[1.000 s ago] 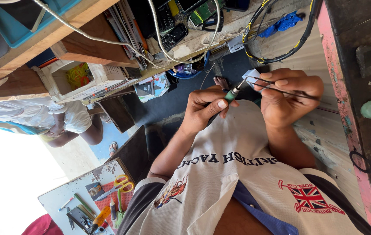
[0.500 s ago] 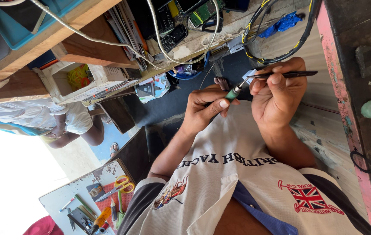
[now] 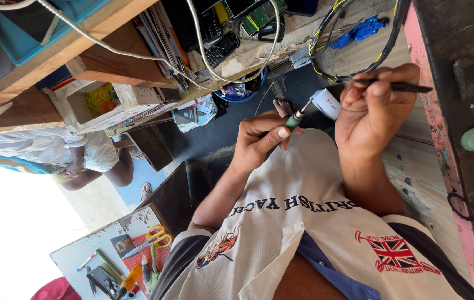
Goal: The person handles a small electronic component, applies flux, and uses a soldering iron to work on the component. They also briefly test a feature phone by pressing its buttons.
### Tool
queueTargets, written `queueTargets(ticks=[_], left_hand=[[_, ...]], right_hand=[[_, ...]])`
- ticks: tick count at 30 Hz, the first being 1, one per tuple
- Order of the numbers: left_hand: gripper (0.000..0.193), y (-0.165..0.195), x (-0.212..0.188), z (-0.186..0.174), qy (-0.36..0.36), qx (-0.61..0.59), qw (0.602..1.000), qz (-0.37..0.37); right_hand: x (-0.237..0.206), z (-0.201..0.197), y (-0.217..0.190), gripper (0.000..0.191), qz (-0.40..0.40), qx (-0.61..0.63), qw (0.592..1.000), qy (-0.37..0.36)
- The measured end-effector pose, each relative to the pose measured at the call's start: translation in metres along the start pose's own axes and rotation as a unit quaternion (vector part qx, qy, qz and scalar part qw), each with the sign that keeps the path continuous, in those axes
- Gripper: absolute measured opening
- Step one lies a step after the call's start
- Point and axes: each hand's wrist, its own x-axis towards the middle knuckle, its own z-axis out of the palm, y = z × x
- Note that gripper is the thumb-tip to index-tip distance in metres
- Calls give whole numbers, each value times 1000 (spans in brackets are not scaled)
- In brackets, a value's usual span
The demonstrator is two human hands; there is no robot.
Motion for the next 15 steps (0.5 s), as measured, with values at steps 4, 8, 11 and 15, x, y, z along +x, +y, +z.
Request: queueTargets(ticks=[4,8,11,15], left_hand=[[20,-3,-1,-1,16,0,1000,14],[18,-7,2,1,73,61,995,35],[23,-9,4,4,99,56,992,61],[34,-9,8,6,109,113,981,113]], right_hand=[[-8,3,0,35,-21,-75,995,-54],[-13,7,2,33,-61,-112,989,-80],[-16,11,6,32,-166,-184,964,-101],[-16,15,4,29,-311,-299,889,-153]])
